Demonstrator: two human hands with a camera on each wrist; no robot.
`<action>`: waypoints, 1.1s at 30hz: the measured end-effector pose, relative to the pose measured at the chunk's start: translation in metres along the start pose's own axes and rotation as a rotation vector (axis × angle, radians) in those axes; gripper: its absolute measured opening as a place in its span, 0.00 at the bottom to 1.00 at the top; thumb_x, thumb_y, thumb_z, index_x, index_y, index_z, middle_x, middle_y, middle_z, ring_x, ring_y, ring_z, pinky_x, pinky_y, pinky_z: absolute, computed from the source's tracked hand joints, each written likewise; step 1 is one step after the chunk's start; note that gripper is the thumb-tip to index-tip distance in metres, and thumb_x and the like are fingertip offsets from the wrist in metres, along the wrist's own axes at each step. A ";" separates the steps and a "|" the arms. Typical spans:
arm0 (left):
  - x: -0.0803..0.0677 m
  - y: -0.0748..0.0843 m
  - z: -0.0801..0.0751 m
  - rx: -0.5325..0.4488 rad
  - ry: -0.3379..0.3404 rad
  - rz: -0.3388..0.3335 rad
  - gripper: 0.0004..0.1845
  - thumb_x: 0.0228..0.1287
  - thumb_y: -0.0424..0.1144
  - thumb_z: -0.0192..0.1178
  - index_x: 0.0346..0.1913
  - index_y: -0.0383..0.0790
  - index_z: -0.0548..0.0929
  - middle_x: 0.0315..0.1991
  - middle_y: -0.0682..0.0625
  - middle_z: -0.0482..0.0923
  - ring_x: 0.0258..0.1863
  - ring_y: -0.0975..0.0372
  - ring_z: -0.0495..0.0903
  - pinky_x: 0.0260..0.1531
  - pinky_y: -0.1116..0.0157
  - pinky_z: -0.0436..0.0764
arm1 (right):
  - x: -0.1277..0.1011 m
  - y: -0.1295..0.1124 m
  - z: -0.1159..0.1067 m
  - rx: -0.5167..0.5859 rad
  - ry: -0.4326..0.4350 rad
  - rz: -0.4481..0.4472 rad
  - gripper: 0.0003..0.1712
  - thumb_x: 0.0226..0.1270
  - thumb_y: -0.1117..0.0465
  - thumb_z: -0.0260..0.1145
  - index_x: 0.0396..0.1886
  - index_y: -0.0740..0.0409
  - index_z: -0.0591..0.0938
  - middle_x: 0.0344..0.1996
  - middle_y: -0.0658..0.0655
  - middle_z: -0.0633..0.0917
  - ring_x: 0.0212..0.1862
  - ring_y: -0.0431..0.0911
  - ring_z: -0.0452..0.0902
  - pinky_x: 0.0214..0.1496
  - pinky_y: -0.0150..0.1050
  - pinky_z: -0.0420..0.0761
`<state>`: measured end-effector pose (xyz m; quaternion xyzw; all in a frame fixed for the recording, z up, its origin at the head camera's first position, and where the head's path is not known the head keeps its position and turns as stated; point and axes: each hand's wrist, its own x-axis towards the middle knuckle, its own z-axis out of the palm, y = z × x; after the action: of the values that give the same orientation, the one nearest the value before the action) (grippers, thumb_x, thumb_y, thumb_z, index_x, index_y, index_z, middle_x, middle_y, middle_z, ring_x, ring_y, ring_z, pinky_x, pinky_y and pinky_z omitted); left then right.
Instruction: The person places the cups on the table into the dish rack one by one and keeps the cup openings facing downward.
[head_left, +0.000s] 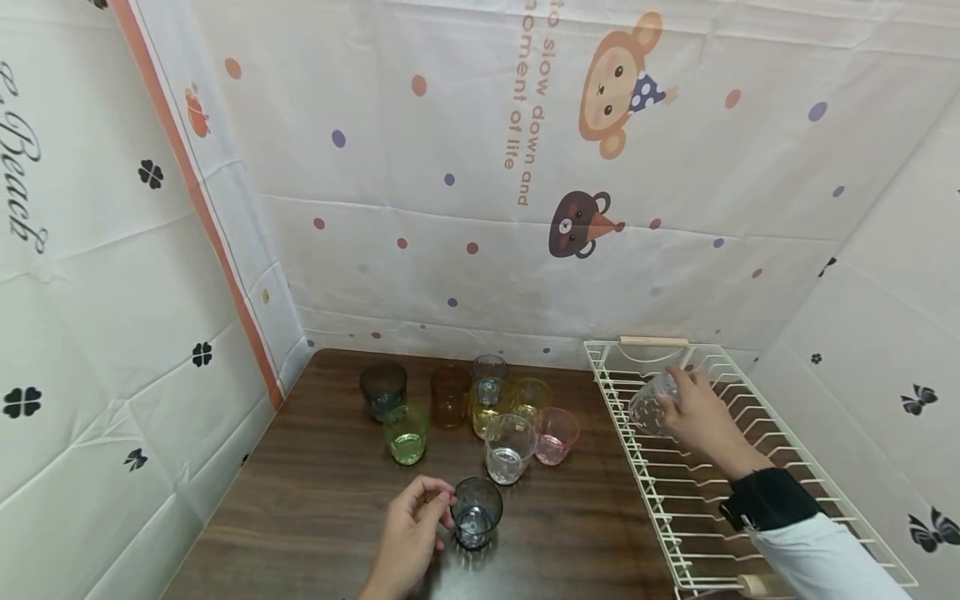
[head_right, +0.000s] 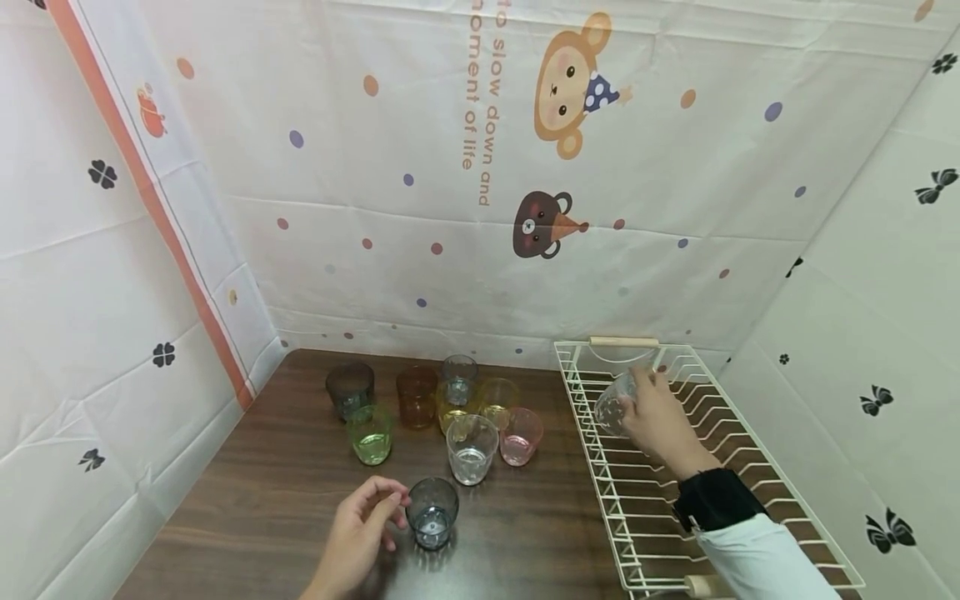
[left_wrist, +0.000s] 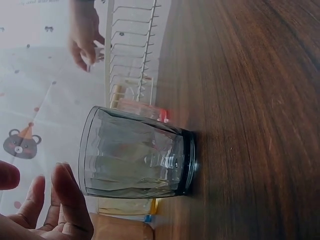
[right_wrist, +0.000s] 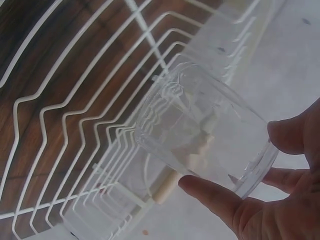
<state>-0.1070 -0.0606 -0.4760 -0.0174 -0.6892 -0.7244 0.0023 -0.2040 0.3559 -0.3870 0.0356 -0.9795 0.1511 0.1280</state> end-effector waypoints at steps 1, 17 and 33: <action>0.000 0.000 0.000 0.000 -0.001 0.001 0.07 0.76 0.27 0.57 0.49 0.25 0.81 0.39 0.43 0.83 0.27 0.68 0.79 0.19 0.69 0.78 | 0.001 0.001 0.001 0.001 -0.010 0.005 0.34 0.79 0.63 0.61 0.75 0.77 0.64 0.61 0.90 0.69 0.52 0.82 0.79 0.52 0.75 0.81; -0.001 -0.005 -0.003 0.016 -0.039 -0.084 0.09 0.77 0.31 0.57 0.52 0.27 0.81 0.42 0.39 0.85 0.28 0.66 0.80 0.20 0.68 0.79 | 0.016 0.008 0.023 0.055 -0.058 -0.039 0.31 0.77 0.65 0.62 0.71 0.78 0.67 0.59 0.89 0.72 0.53 0.79 0.80 0.54 0.72 0.81; -0.002 -0.003 -0.002 0.024 -0.038 -0.074 0.09 0.77 0.30 0.57 0.51 0.28 0.81 0.42 0.40 0.84 0.28 0.65 0.81 0.20 0.68 0.79 | 0.034 0.010 0.030 0.002 -0.017 -0.085 0.34 0.80 0.62 0.62 0.73 0.81 0.66 0.57 0.88 0.76 0.61 0.81 0.74 0.63 0.73 0.76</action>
<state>-0.1048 -0.0627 -0.4787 -0.0055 -0.6979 -0.7151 -0.0375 -0.2448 0.3554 -0.4089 0.0786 -0.9781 0.1460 0.1262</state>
